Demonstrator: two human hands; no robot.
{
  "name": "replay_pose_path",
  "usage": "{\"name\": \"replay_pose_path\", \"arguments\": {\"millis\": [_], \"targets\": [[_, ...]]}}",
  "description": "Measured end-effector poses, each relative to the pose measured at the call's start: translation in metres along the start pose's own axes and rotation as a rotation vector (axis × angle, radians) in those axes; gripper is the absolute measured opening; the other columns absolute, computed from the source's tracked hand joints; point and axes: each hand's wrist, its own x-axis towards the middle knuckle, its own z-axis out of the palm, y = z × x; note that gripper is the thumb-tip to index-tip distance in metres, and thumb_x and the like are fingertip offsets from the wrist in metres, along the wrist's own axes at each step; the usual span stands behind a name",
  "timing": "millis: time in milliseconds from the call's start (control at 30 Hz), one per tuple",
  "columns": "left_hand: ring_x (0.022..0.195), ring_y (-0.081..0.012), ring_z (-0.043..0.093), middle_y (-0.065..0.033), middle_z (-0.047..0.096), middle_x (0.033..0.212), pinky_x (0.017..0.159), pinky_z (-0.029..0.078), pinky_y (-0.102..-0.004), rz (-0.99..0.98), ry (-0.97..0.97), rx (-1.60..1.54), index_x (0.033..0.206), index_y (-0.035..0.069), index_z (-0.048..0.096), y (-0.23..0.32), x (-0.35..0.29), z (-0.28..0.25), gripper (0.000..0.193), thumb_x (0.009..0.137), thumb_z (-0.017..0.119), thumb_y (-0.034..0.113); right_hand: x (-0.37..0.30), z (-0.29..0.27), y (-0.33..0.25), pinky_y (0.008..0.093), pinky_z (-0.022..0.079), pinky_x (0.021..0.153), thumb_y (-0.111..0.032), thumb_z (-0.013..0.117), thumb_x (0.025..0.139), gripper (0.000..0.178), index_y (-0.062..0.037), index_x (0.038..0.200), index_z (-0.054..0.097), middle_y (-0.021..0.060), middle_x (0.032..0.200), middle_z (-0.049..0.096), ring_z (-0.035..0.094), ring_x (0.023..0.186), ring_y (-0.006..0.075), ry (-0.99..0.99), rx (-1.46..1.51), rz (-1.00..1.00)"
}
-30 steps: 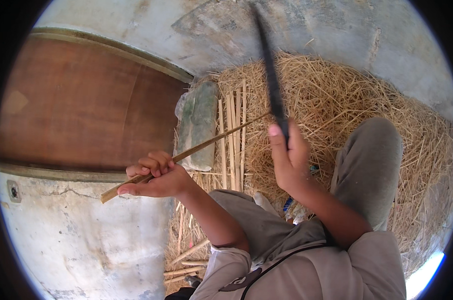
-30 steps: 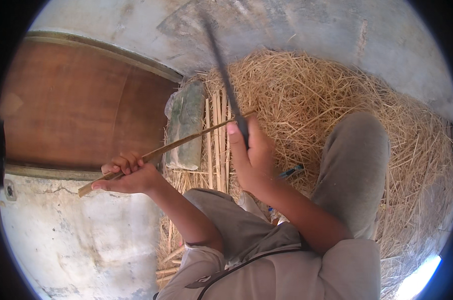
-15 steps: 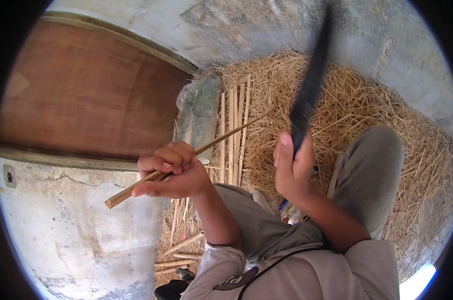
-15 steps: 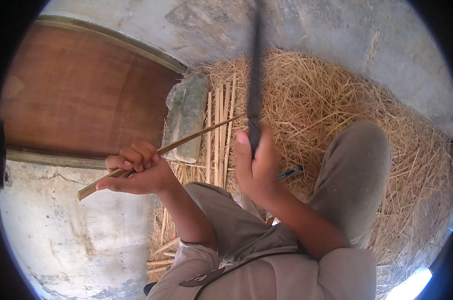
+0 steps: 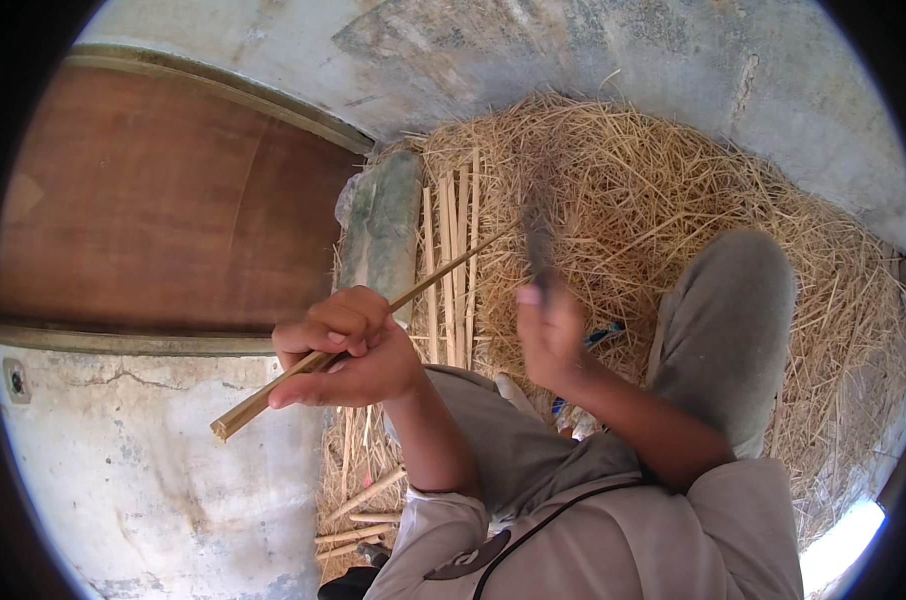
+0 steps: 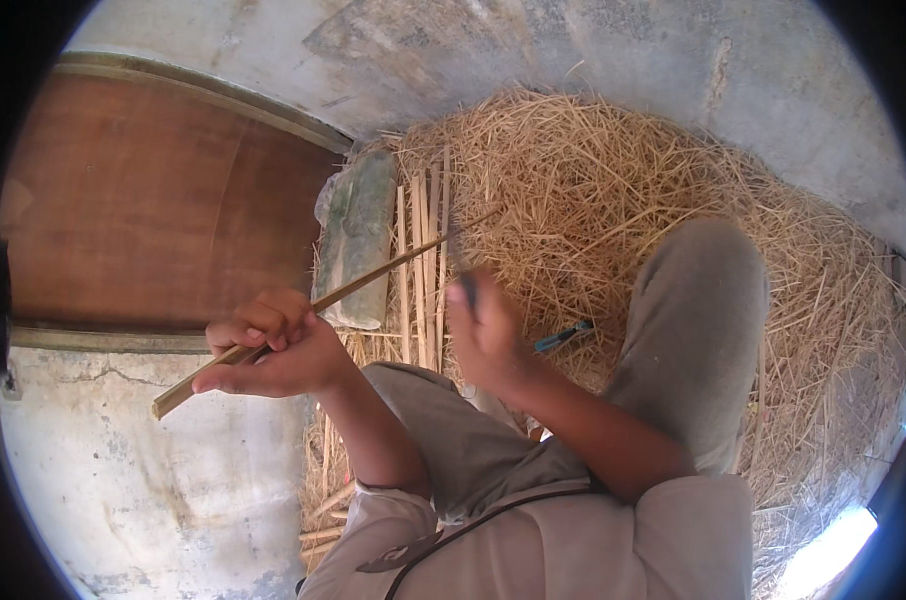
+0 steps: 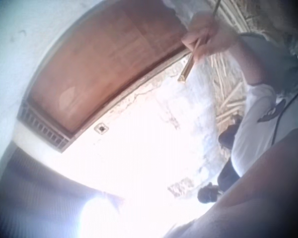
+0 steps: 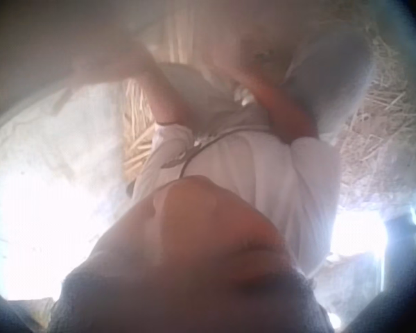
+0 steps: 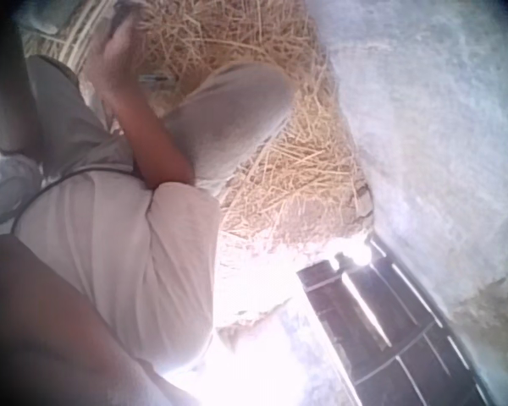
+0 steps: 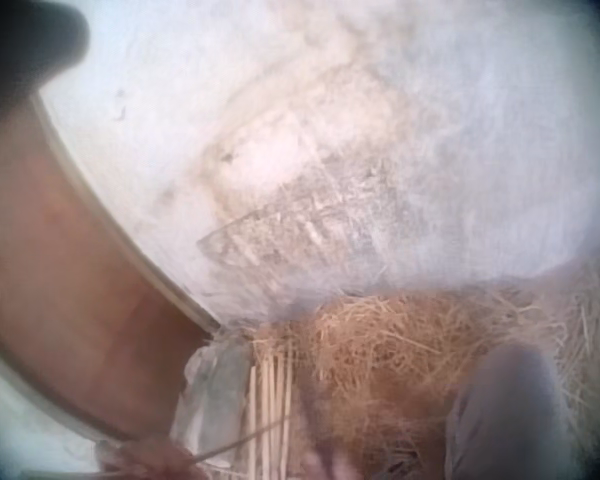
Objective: The person sits on a straw-covered floor and uses a utility knife to shave the surface of a long bamboo stick. They then switch to a machete to split the stick lengthwise and continue shaving the resulting strips with the utility knife.
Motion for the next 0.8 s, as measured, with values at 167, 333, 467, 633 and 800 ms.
{"name": "replay_pose_path", "arguments": {"millis": [167,333,467,633,800], "targets": [[0.039,-0.0065,0.022,0.0020,0.029,0.047,0.036,0.019,-0.0223,0.002,0.027,0.007,0.075,0.011,0.041,-0.002,0.007,-0.009,0.070,0.098,0.031,0.076,0.017,0.002,0.007,0.0293,0.036,0.044,-0.028,0.055,0.106,0.024,-0.0079,0.093,0.054,-0.0031,0.063,0.048,0.041,0.050,0.0069,-0.233,-0.024,0.295],[0.039,-0.0069,0.022,0.0017,0.030,0.047,0.035,0.020,-0.0223,0.015,0.078,0.026,0.076,0.010,0.042,-0.004,0.008,-0.006,0.071,0.099,0.029,0.076,0.021,-0.022,-0.055,0.0301,0.037,0.044,-0.026,0.055,0.106,0.023,-0.0073,0.092,0.054,-0.0021,0.062,0.047,0.045,0.049,0.0094,0.198,0.439,-0.045],[0.038,-0.0073,0.022,0.0014,0.031,0.047,0.034,0.022,-0.0233,0.045,-0.002,0.001,0.078,0.010,0.042,-0.007,0.007,0.013,0.071,0.099,0.026,0.075,-0.001,0.011,0.018,0.0375,0.040,0.049,-0.022,0.056,0.103,0.024,-0.0026,0.089,0.052,0.0082,0.061,0.052,0.051,0.049,0.0169,0.027,0.104,0.001],[0.036,-0.0076,0.023,0.0004,0.032,0.047,0.033,0.023,-0.0242,0.037,-0.045,-0.003,0.080,0.009,0.042,-0.007,0.006,0.012,0.070,0.100,0.024,0.074,0.009,0.002,0.002,0.0418,0.042,0.052,-0.020,0.058,0.100,0.024,0.0008,0.088,0.051,0.0152,0.058,0.052,0.053,0.049,0.0240,-0.124,-0.094,0.213],[0.037,-0.0079,0.022,0.0000,0.034,0.048,0.033,0.022,-0.0234,0.050,-0.043,-0.083,0.080,0.009,0.042,-0.009,0.007,0.004,0.070,0.101,0.025,0.074,0.015,-0.015,-0.049,0.0377,0.040,0.049,-0.020,0.060,0.100,0.025,0.0007,0.088,0.052,0.0137,0.058,0.052,0.052,0.049,0.0206,-0.071,0.071,0.024]]}}
